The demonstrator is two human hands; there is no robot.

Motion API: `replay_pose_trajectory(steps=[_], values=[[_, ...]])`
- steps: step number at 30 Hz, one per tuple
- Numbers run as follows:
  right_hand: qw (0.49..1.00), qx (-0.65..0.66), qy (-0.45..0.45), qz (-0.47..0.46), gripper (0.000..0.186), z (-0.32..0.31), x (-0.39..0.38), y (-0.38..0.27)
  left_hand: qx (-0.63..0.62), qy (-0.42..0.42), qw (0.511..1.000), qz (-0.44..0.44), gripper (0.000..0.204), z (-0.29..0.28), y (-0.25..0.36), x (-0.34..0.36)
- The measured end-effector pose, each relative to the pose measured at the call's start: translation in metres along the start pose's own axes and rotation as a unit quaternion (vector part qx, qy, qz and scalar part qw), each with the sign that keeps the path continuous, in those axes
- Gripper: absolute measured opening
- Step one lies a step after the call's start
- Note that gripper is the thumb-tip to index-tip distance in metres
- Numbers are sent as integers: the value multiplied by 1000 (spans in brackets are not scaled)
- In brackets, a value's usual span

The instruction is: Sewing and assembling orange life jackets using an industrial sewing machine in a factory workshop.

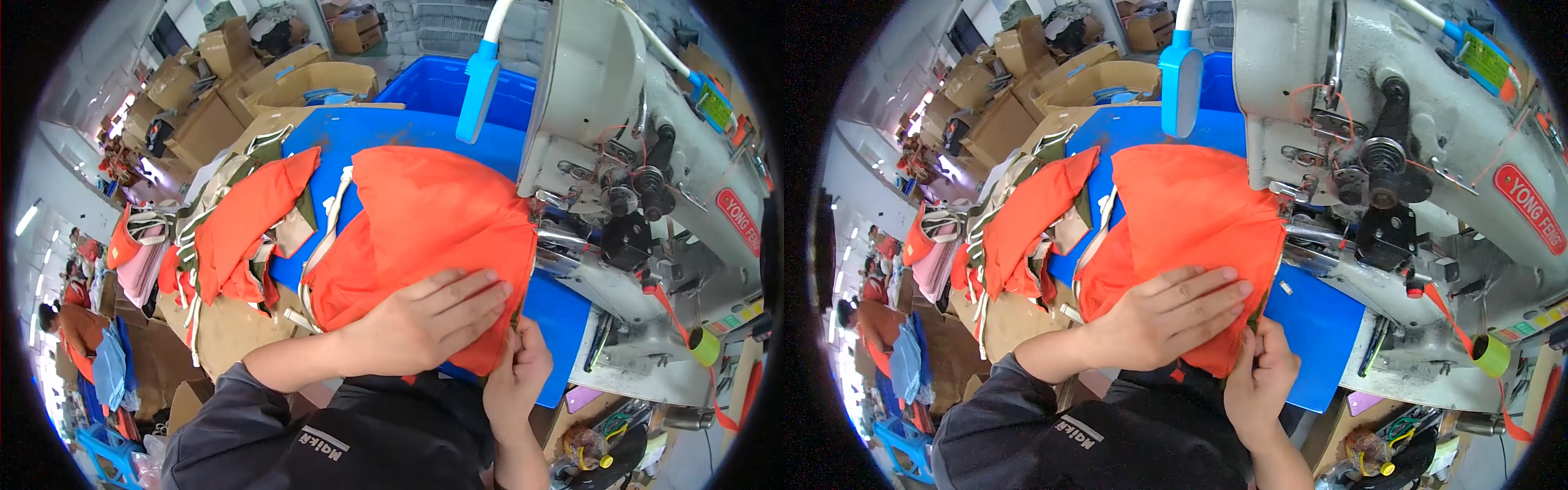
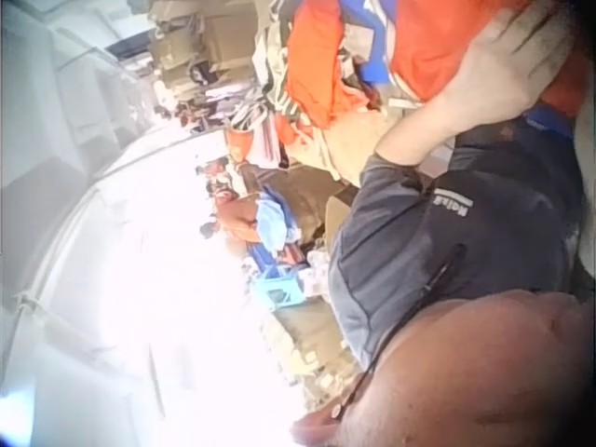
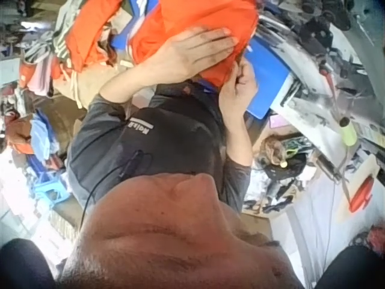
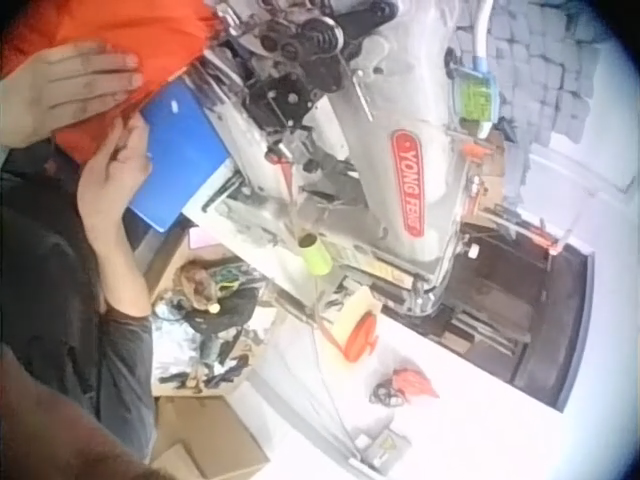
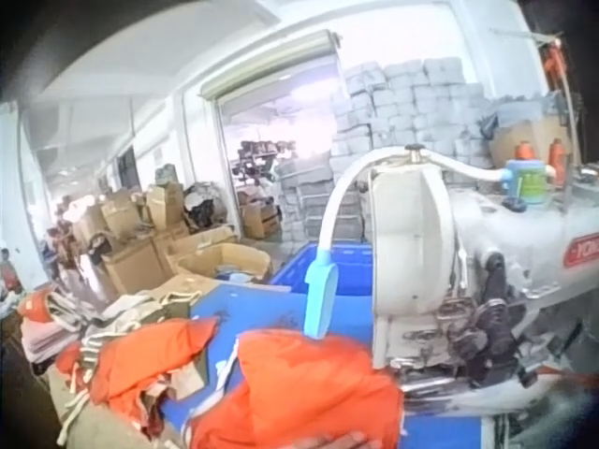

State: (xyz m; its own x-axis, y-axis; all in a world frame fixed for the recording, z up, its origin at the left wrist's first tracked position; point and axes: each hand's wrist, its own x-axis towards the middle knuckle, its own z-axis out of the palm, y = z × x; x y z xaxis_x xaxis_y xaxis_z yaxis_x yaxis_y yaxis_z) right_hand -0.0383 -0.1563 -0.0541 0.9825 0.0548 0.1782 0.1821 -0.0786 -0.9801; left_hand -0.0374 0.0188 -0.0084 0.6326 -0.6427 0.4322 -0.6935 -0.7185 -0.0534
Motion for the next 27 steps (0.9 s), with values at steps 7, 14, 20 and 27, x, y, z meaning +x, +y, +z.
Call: replay_pose_trajectory(steps=[7,14,20,27], values=[[999,-22,21,-41,15,2,2,0,-10,61,998,23,41,16,-3,-2],[999,35,-12,13,17,0,8,0,-24,56,998,31,40,11,-14,9],[998,57,6,19,15,4,13,0,-5,36,999,29,41,12,-18,13],[999,39,-3,7,15,4,24,3,5,39,999,29,40,17,-26,19]])
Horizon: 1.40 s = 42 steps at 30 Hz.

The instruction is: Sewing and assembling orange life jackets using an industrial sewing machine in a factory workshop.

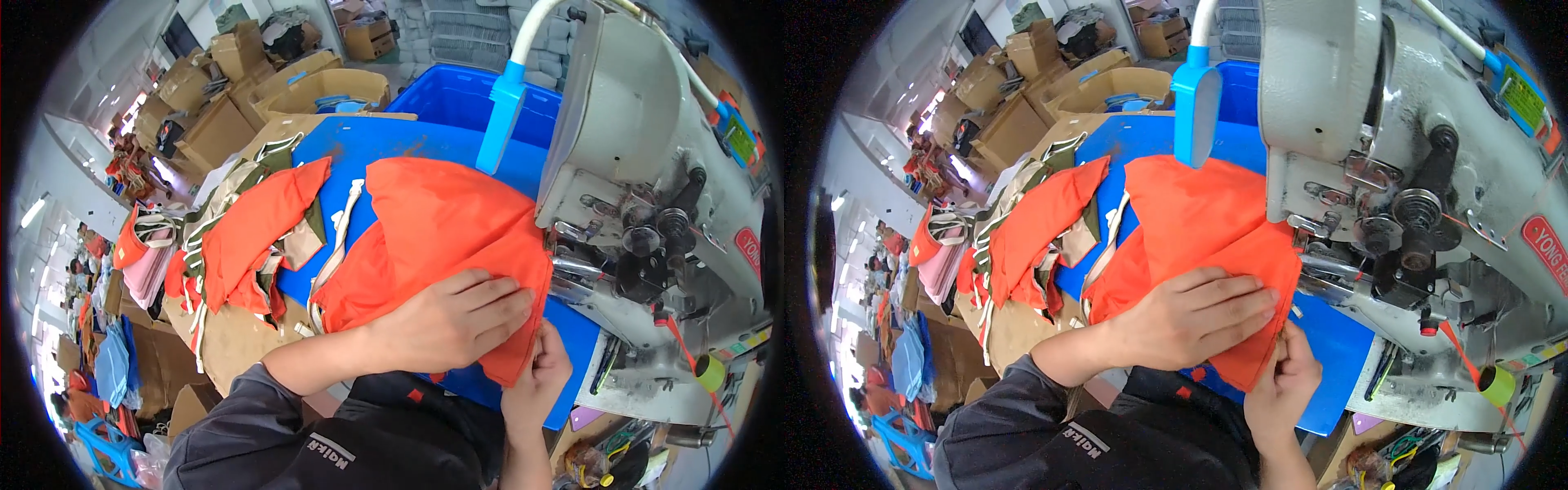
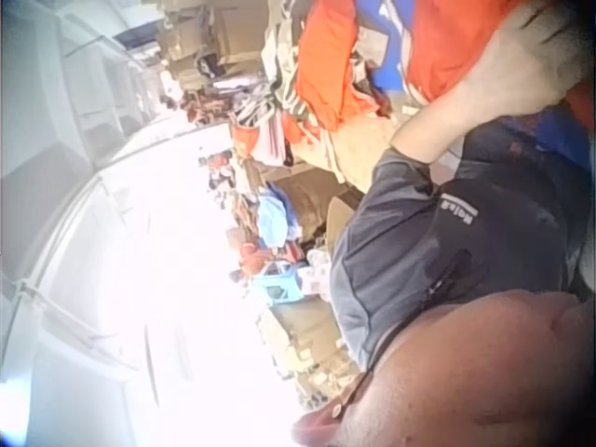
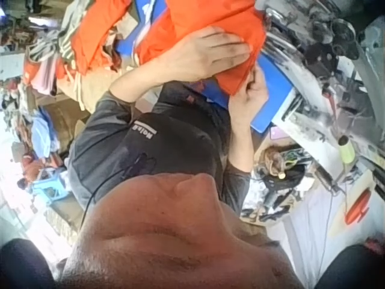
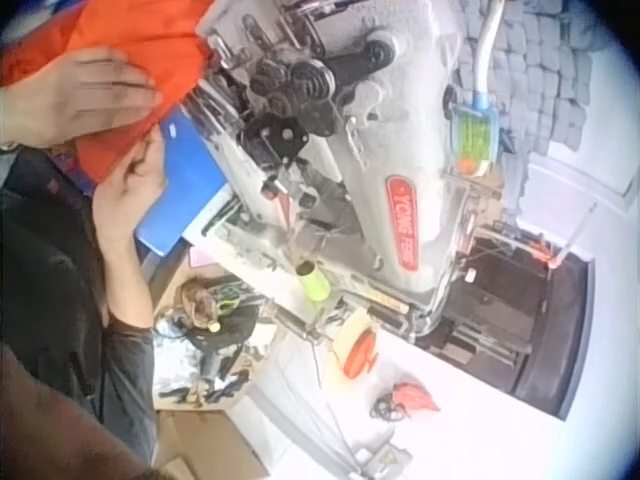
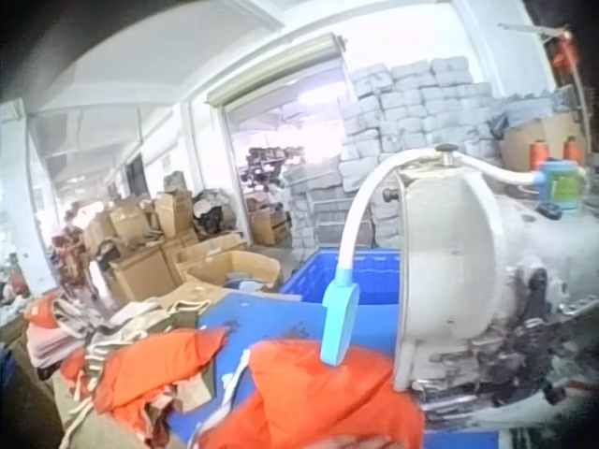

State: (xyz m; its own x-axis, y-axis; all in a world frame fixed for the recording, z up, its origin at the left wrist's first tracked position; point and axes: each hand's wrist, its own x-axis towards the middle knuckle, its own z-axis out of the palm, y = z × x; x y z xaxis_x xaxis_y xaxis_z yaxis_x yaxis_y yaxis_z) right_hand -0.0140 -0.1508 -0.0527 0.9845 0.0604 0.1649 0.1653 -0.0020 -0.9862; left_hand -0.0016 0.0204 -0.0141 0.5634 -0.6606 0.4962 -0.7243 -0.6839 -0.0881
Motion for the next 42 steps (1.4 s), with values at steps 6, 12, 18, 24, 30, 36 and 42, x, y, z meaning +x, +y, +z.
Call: replay_pose_trajectory(steps=[6,12,18,24,30,36,42], values=[[1000,-19,-20,6,17,-5,5,-4,32,-13,999,-8,42,-12,-1,9],[998,-28,-50,-17,18,-10,-1,-7,31,-33,997,-57,43,-14,29,19],[992,29,-79,95,17,-15,-6,-30,-221,35,957,-185,36,0,6,1],[990,47,-97,88,19,-17,-2,-32,-459,79,829,-310,19,2,2,6],[994,28,-97,41,20,-12,-5,-27,-517,79,784,-334,30,-1,13,3],[995,-26,-96,-13,22,-7,-4,-24,-460,132,821,-313,21,9,17,-7],[992,-55,-107,-42,25,-7,-3,-21,-284,124,907,-286,39,10,31,-7]])
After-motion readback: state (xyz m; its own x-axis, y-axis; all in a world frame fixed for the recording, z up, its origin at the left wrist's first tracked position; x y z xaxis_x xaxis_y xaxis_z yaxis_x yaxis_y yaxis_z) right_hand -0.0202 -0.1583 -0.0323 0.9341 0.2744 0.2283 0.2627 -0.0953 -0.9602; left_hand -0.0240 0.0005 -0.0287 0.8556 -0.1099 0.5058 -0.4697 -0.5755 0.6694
